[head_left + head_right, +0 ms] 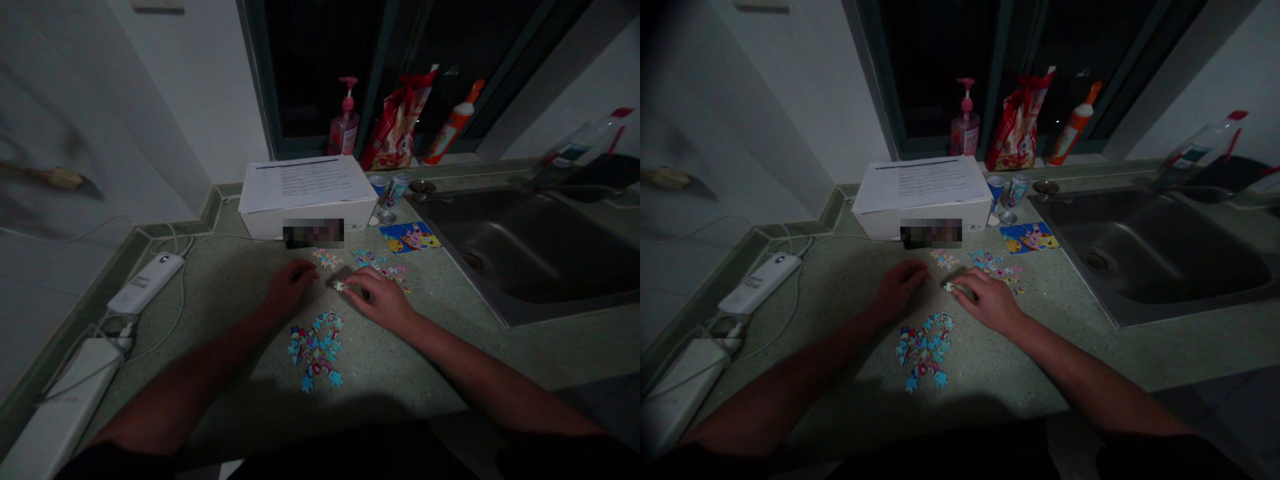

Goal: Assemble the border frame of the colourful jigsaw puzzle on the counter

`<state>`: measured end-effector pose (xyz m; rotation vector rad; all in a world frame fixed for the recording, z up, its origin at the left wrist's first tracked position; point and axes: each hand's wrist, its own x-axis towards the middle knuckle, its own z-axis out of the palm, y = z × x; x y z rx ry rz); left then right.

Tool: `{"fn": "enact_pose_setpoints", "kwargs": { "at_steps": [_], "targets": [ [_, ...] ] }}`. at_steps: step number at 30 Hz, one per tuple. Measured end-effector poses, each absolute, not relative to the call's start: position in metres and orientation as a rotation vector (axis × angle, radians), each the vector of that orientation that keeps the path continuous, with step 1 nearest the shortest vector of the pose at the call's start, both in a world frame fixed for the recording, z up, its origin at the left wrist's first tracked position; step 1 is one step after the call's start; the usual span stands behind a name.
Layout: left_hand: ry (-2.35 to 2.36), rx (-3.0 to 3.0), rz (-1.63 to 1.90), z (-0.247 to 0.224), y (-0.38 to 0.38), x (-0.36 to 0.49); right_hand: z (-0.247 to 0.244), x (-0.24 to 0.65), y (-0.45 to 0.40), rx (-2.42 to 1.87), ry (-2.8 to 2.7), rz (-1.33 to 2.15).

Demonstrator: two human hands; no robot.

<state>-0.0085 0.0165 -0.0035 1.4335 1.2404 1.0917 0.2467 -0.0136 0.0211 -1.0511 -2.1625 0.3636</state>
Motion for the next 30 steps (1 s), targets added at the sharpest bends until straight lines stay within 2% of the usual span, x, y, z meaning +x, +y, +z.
{"fn": "enact_pose_setpoints", "kwargs": {
  "at_steps": [30],
  "targets": [
    [1.259, 1.451, 1.045, 0.0007, 0.0154, -0.0078, 0.0218, 0.2483, -0.0127, -1.084, -2.193, 0.399]
  ]
}}
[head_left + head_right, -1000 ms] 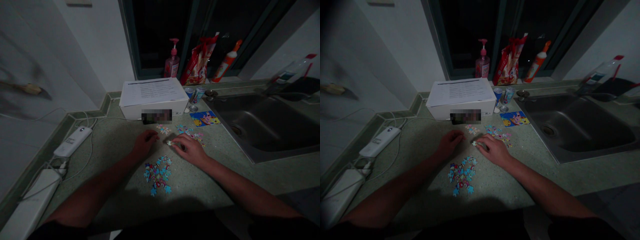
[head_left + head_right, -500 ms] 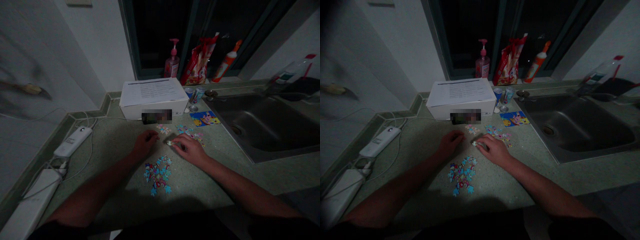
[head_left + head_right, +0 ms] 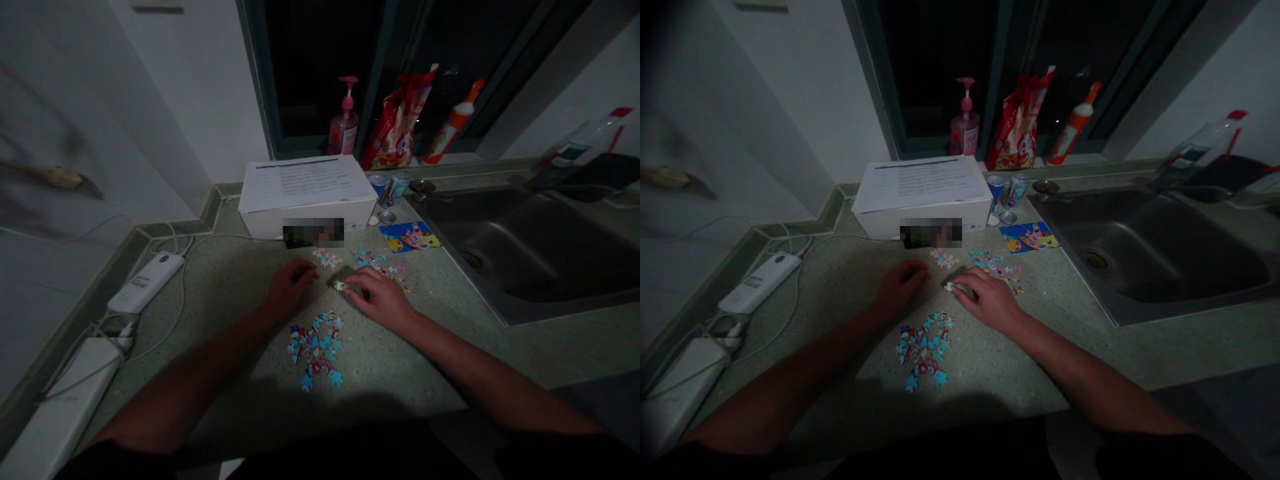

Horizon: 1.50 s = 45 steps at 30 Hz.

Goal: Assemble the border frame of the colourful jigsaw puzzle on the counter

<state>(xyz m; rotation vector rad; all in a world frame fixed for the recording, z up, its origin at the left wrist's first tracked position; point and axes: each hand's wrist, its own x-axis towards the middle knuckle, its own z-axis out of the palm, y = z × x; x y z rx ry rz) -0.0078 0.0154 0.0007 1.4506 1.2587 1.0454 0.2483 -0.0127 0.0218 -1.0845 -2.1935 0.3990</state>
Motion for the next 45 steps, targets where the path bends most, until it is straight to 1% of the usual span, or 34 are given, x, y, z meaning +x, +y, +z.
{"fn": "enact_pose_setpoints", "kwargs": {
  "at_steps": [7, 14, 25, 35, 45],
  "targets": [
    [1.296, 1.510, 1.030, 0.003, 0.014, -0.008, 0.011, 0.251, -0.009, -1.150, -2.383, 0.453],
    [1.412, 1.997, 0.993, -0.002, 0.013, -0.012, 0.007, 0.252, -0.009, -1.091, -2.512, 0.511],
    [1.153, 2.550, 0.710, -0.010, 0.011, -0.008, 0.012, 0.249, -0.012, -1.058, -2.557, 0.487],
    [1.157, 2.620, 0.560, -0.006, 0.010, -0.005, 0.016, 0.247, -0.014, -1.015, -2.595, 0.498],
    [1.223, 2.702, 0.644, -0.011, 0.010, -0.008, 0.015, 0.249, -0.012, -1.029, -2.572, 0.534]
  ]
}}
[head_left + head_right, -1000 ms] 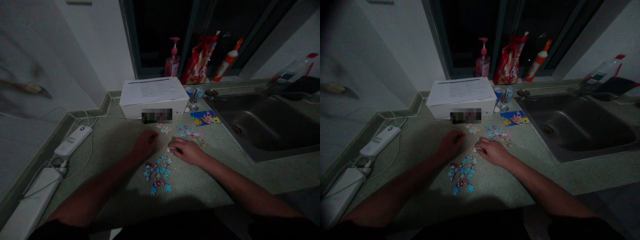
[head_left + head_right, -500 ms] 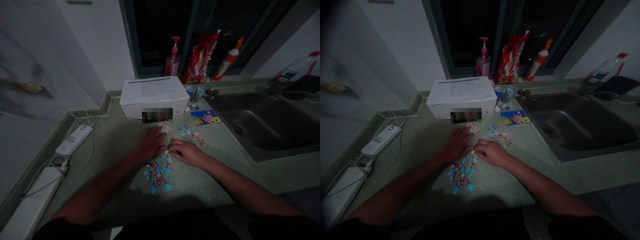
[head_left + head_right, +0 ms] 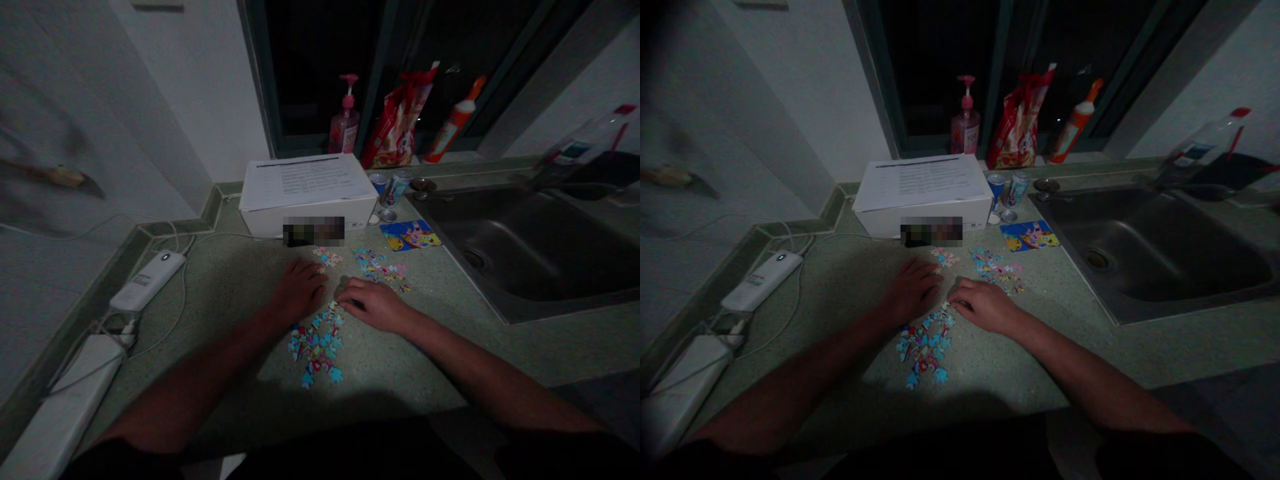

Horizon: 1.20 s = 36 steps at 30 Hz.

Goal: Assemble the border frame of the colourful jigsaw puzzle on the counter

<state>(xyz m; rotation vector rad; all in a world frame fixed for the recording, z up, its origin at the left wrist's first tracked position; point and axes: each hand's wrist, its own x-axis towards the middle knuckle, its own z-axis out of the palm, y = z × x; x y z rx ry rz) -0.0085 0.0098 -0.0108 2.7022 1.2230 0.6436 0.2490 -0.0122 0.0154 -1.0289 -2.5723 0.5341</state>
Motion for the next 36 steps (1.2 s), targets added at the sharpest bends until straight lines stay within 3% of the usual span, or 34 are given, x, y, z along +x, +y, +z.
{"fn": "enact_pose_setpoints", "kwargs": {
  "at_steps": [24, 36],
  "targets": [
    [1.309, 2.631, 0.766, -0.014, 0.013, -0.012, 0.014, 0.250, -0.012, -1.024, -2.558, 0.548],
    [1.285, 1.956, 0.868, 0.004, -0.003, 0.004, 0.013, 0.248, -0.014, -1.081, -2.342, 0.365]
  ]
}}
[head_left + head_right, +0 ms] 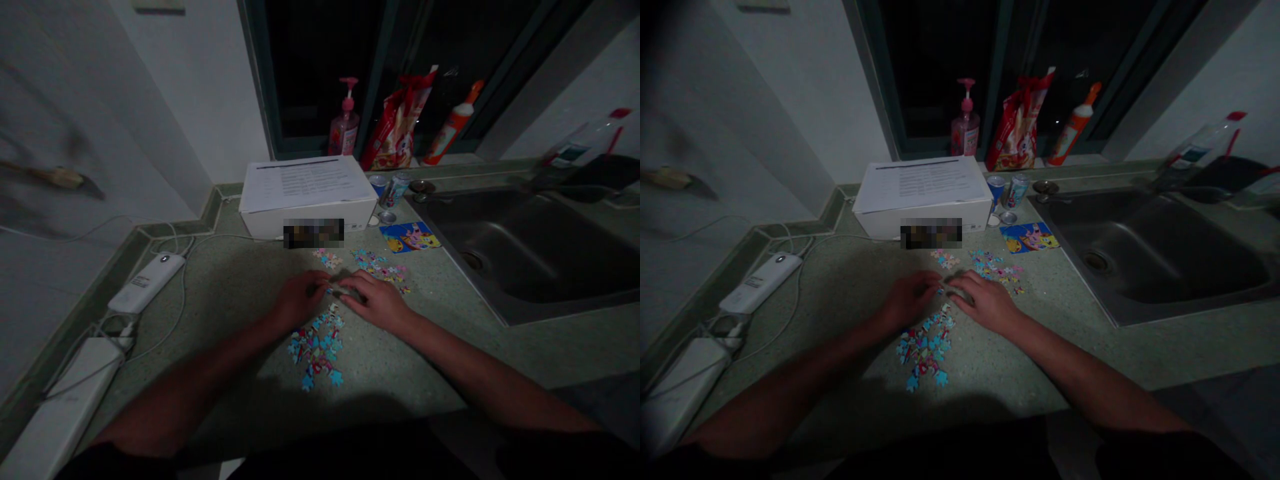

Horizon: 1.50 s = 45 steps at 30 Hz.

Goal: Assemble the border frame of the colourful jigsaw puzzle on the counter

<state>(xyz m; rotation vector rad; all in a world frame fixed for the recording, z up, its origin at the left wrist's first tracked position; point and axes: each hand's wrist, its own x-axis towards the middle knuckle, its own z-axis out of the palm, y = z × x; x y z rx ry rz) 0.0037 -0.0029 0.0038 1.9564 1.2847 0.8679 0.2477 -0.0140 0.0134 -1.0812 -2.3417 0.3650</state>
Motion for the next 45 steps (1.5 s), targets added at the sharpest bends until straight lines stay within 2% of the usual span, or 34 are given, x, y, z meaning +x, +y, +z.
{"fn": "enact_pose_setpoints", "kwargs": {
  "at_steps": [10, 17, 30, 45],
  "targets": [
    [1.144, 1.535, 0.834, 0.015, -0.009, 0.012, 0.017, 0.245, -0.017, -0.961, -2.332, 0.342],
    [1.132, 1.553, 0.843, 0.014, -0.009, 0.013, 0.021, 0.244, -0.020, -0.997, -2.377, 0.433],
    [1.124, 1.550, 0.855, 0.013, -0.008, 0.012, 0.019, 0.245, -0.018, -0.967, -2.322, 0.366],
    [1.308, 1.495, 0.964, 0.001, 0.019, -0.010, 0.023, 0.250, -0.013, -1.111, -2.128, 0.400]
  ]
}}
